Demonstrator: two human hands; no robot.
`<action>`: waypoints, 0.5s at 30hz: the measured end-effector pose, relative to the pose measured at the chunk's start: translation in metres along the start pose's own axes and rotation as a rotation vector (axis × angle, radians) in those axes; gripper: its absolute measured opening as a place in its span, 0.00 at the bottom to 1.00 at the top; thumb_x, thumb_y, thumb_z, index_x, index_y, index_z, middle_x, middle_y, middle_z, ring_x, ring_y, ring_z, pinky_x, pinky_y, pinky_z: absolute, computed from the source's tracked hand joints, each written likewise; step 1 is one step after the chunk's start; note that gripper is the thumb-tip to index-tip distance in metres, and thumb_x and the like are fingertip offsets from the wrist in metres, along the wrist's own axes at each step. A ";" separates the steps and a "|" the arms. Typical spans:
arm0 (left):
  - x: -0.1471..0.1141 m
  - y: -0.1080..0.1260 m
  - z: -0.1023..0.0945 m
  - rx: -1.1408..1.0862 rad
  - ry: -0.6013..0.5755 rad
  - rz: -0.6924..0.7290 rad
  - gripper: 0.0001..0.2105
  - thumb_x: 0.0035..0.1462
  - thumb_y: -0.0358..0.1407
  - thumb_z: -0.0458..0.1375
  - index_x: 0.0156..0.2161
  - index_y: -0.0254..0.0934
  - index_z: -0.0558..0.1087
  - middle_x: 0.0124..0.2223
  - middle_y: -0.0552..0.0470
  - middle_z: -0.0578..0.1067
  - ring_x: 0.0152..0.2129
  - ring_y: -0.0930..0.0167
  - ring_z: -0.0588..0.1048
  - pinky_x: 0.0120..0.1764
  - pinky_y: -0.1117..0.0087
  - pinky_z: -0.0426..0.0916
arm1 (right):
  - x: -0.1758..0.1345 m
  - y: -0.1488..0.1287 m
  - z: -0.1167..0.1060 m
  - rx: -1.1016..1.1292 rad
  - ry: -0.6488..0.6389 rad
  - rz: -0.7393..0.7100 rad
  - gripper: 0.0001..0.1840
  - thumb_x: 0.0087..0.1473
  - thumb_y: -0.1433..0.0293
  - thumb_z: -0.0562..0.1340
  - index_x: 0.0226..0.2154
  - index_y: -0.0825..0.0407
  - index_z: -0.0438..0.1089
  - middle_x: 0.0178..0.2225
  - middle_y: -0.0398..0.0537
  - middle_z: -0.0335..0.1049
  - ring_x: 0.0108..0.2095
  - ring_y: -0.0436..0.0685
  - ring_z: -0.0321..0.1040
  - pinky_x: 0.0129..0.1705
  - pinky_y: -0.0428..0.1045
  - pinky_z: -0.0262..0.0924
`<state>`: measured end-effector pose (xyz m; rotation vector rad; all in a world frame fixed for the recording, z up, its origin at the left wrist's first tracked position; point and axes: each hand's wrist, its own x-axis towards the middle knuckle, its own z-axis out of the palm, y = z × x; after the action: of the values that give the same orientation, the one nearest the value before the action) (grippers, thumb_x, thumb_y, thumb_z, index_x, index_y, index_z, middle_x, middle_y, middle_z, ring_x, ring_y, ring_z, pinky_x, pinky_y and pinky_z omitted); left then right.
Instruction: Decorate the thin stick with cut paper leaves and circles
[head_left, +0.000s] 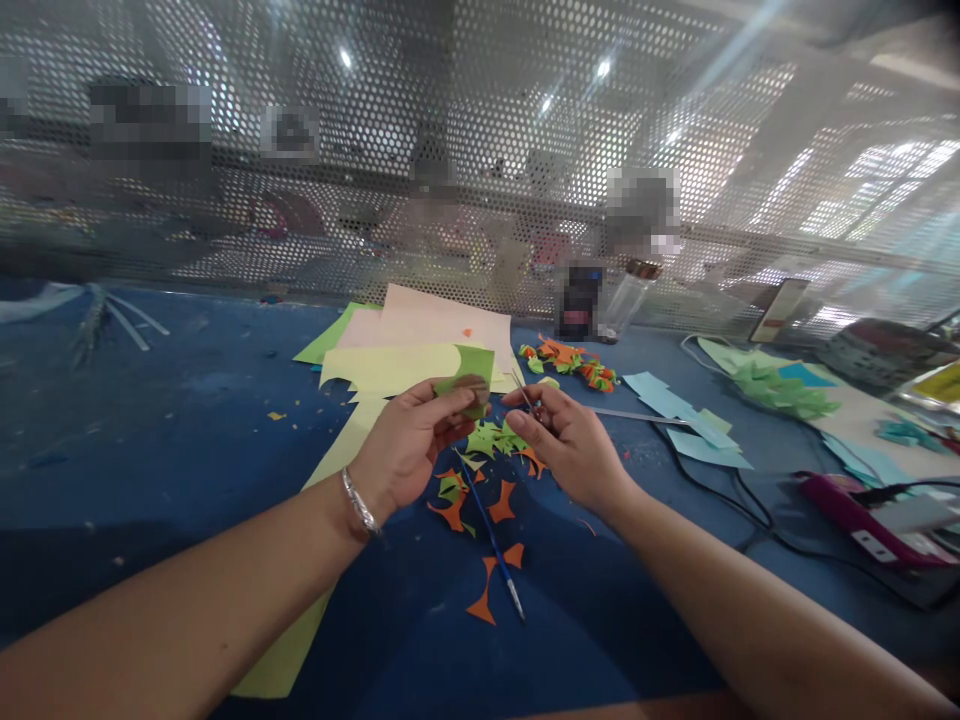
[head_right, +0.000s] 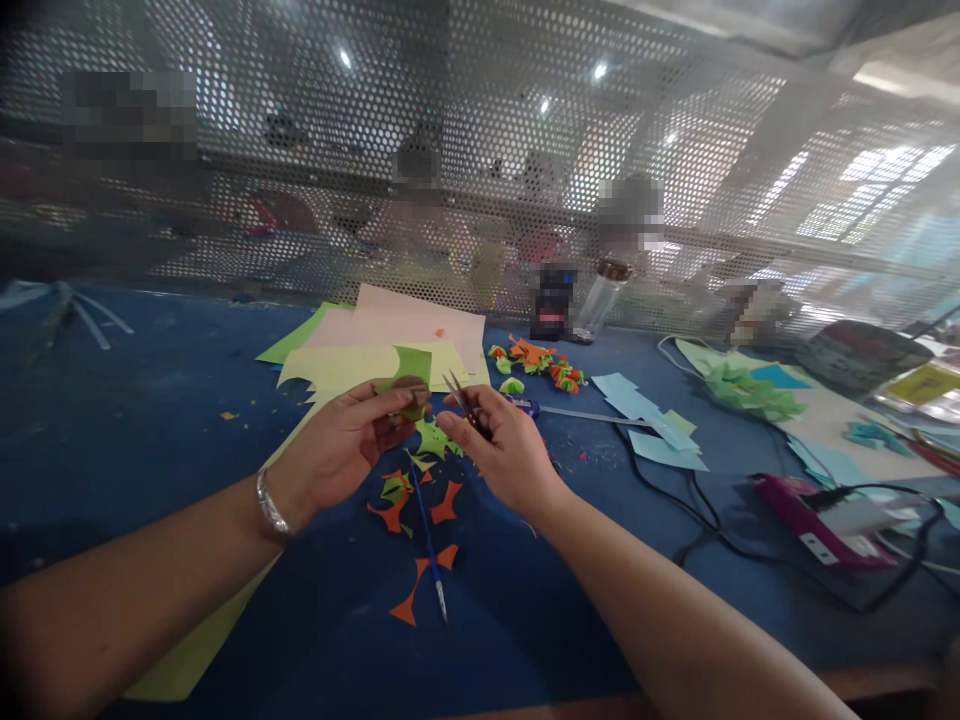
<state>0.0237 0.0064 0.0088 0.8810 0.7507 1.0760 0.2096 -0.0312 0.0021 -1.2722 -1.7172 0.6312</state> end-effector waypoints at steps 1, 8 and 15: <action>0.000 0.000 0.000 -0.006 -0.019 -0.013 0.07 0.53 0.31 0.67 0.39 0.40 0.80 0.41 0.53 0.80 0.40 0.71 0.76 0.43 0.72 0.68 | 0.000 0.001 0.001 0.020 -0.017 0.005 0.18 0.61 0.54 0.60 0.42 0.52 0.69 0.23 0.37 0.54 0.22 0.48 0.50 0.24 0.45 0.45; -0.002 -0.004 0.001 0.009 -0.108 -0.035 0.07 0.53 0.31 0.67 0.39 0.41 0.80 0.43 0.54 0.80 0.41 0.72 0.74 0.41 0.74 0.64 | -0.001 0.007 0.004 0.130 -0.076 0.021 0.21 0.63 0.50 0.56 0.31 0.50 0.63 0.22 0.36 0.49 0.21 0.47 0.47 0.23 0.46 0.43; -0.004 -0.006 0.002 0.053 -0.163 -0.008 0.08 0.53 0.36 0.68 0.40 0.42 0.79 0.44 0.55 0.80 0.43 0.71 0.72 0.41 0.72 0.60 | -0.004 0.000 0.002 0.028 -0.037 -0.041 0.23 0.64 0.52 0.55 0.26 0.51 0.60 0.23 0.38 0.53 0.24 0.48 0.50 0.26 0.46 0.46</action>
<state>0.0269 0.0011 0.0050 0.9973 0.6480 0.9679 0.2082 -0.0344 -0.0002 -1.2097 -1.7543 0.6568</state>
